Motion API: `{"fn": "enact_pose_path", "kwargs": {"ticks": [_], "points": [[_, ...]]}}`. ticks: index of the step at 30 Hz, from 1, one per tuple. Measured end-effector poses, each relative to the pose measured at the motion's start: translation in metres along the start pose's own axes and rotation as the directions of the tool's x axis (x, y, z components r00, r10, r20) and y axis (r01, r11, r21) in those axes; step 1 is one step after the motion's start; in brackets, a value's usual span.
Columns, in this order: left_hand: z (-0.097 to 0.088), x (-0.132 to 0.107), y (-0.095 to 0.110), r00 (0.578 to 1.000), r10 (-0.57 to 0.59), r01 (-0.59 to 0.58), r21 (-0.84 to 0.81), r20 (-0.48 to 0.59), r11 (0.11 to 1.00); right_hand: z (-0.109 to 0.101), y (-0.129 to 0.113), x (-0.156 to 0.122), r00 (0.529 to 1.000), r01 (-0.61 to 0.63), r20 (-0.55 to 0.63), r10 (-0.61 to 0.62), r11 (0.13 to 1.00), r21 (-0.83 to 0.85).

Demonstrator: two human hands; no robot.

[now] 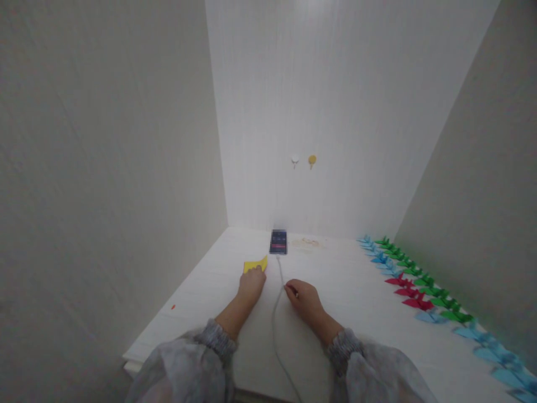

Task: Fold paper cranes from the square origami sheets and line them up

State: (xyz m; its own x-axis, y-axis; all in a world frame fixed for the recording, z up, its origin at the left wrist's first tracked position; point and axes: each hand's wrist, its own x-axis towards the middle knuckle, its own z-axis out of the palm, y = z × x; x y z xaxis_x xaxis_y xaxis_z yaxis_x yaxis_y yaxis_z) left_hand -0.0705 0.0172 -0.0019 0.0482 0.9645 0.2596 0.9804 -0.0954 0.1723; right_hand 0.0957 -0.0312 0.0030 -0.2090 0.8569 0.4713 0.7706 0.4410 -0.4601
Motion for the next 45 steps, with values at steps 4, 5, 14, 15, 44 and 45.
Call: {"fn": "enact_pose_path", "kwargs": {"ticks": [4,5,14,15,44,45], "points": [[-0.015,0.002,-0.009,0.998,-0.040,0.031,-0.173,-0.049,0.984,0.002,-0.002,0.007,1.000,0.002,-0.016,-0.001,0.998,0.057],[-0.017,0.002,-0.008,0.997,-0.034,0.015,-0.260,-0.070,0.965,0.003,-0.003,0.010,1.000,-0.004,-0.024,0.007,0.995,0.097],[-0.019,-0.007,0.024,0.997,-0.044,-0.044,-0.939,-0.063,0.342,0.020,-0.008,0.020,0.953,-0.056,-0.217,0.212,0.825,0.562],[-0.019,-0.007,0.025,0.998,-0.058,-0.004,-0.962,-0.021,0.272,0.020,-0.006,0.020,0.938,-0.069,-0.244,0.245,0.825,0.561],[-0.027,-0.012,0.028,0.976,0.116,0.200,-0.968,0.183,-0.151,-0.003,0.011,0.016,0.784,-0.186,-0.220,0.580,0.558,0.808],[-0.026,-0.012,0.027,0.977,0.115,0.198,-0.967,0.181,-0.159,-0.002,0.011,0.015,0.779,-0.198,-0.231,0.582,0.579,0.791]]}}
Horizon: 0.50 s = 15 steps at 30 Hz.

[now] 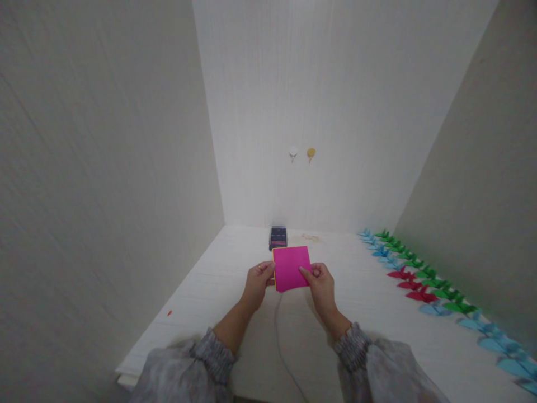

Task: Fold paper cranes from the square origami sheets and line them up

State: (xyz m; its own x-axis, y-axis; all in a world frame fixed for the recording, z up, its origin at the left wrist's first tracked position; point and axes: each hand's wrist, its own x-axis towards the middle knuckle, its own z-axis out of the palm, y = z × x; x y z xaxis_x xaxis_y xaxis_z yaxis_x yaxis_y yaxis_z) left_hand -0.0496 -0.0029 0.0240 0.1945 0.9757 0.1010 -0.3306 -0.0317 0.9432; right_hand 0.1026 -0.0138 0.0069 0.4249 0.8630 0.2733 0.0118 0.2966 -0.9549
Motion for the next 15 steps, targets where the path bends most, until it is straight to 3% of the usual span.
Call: {"fn": "enact_pose_path", "kwargs": {"ticks": [10,13,15], "points": [[-0.003,0.005,-0.006,0.997,0.017,-0.011,0.088,-0.075,0.996,-0.002,0.003,0.001,0.997,-0.076,0.026,0.075,0.997,0.021],[-0.016,0.013,-0.010,0.985,0.077,-0.030,0.286,-0.153,0.958,-0.006,0.010,0.006,1.000,-0.029,0.003,0.029,1.000,-0.006],[-0.032,0.021,-0.011,0.948,0.194,-0.007,0.595,-0.252,0.804,-0.011,0.015,0.012,0.999,-0.021,-0.050,0.022,1.000,0.016]]}}
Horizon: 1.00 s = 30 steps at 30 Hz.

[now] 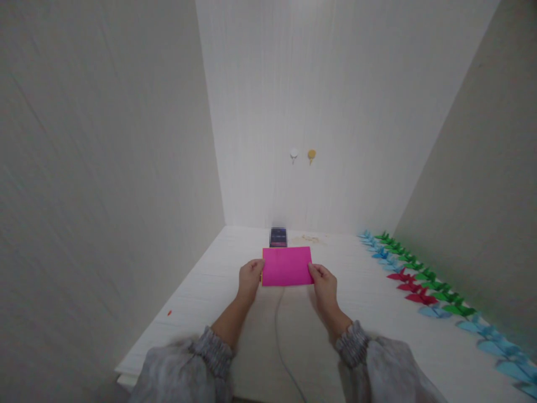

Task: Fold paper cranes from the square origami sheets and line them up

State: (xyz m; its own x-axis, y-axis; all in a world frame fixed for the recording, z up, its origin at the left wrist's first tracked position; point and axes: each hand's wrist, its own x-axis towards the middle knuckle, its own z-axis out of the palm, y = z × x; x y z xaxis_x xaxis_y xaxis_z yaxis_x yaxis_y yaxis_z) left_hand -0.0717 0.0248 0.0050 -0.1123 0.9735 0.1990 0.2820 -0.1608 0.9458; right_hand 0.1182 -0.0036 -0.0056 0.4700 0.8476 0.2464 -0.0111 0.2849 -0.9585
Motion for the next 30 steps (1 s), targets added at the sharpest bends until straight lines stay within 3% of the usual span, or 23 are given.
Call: {"fn": "enact_pose_path", "kwargs": {"ticks": [1,6,13,18,21,23,24,26,28,30], "points": [[-0.006,0.006,-0.006,0.998,0.026,-0.011,0.240,-0.059,0.971,-0.004,0.002,0.004,1.000,-0.002,-0.016,0.002,1.000,0.006],[-0.033,0.028,-0.028,0.994,0.006,0.049,0.499,-0.108,0.865,-0.023,0.012,0.023,0.994,-0.061,-0.083,0.065,0.996,0.058],[-0.041,0.030,-0.034,0.983,-0.013,0.134,0.666,-0.183,0.733,-0.026,0.015,0.022,0.988,-0.151,0.000,0.152,0.982,0.117],[-0.047,0.028,-0.024,0.968,0.039,0.150,0.695,-0.249,0.703,-0.029,0.014,0.016,0.970,-0.233,0.107,0.219,0.962,0.142],[-0.033,0.021,-0.008,0.940,0.229,-0.062,0.533,-0.254,0.844,-0.031,0.009,0.013,0.955,-0.270,0.166,0.245,0.952,0.146],[-0.011,0.015,0.003,0.971,0.215,-0.188,0.217,-0.107,0.958,-0.031,0.005,0.011,0.947,-0.283,0.200,0.252,0.948,0.147],[0.002,0.011,0.007,0.978,0.204,-0.193,0.158,-0.052,0.968,-0.031,0.003,0.010,0.943,-0.287,0.215,0.252,0.947,0.146],[0.026,0.003,0.013,0.985,0.163,-0.166,0.066,0.049,0.984,-0.030,-0.001,0.009,0.938,-0.289,0.240,0.251,0.947,0.138],[0.043,-0.003,0.015,0.956,0.044,0.019,-0.210,0.290,0.978,-0.030,-0.006,0.006,0.934,-0.291,0.254,0.252,0.948,0.126],[0.051,-0.007,0.014,0.922,0.011,0.127,-0.329,0.387,0.936,-0.030,-0.011,0.004,0.928,-0.295,0.271,0.255,0.948,0.118]]}}
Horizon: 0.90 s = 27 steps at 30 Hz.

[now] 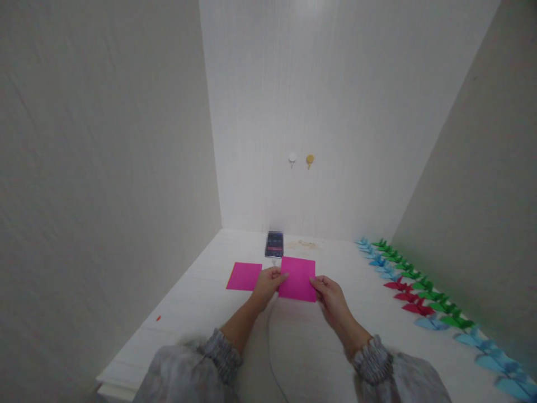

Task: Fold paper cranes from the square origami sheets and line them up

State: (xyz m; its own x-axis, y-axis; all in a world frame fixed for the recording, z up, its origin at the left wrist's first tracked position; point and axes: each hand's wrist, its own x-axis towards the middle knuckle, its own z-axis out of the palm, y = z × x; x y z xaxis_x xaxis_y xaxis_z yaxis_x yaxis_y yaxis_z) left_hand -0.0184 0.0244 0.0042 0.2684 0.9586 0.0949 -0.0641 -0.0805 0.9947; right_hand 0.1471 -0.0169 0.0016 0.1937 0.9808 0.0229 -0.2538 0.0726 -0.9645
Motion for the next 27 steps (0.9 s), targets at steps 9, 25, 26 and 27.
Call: {"fn": "enact_pose_path", "kwargs": {"ticks": [9,25,26,27], "points": [[-0.002,-0.006,-0.002,0.993,-0.091,0.095,-0.060,0.074,0.994,0.002,-0.004,-0.006,0.962,-0.067,0.266,0.060,0.998,0.017],[-0.013,-0.010,0.009,0.969,-0.108,0.170,-0.285,0.222,0.943,-0.014,-0.002,-0.001,0.946,0.084,0.321,-0.033,0.985,-0.149],[-0.012,-0.011,0.011,0.964,-0.126,0.194,-0.296,0.232,0.935,-0.014,-0.004,-0.002,0.944,0.119,0.324,-0.058,0.978,-0.171],[-0.011,-0.012,0.013,0.956,-0.154,0.229,-0.303,0.250,0.925,-0.014,-0.007,-0.002,0.945,0.152,0.317,-0.086,0.970,-0.189]]}}
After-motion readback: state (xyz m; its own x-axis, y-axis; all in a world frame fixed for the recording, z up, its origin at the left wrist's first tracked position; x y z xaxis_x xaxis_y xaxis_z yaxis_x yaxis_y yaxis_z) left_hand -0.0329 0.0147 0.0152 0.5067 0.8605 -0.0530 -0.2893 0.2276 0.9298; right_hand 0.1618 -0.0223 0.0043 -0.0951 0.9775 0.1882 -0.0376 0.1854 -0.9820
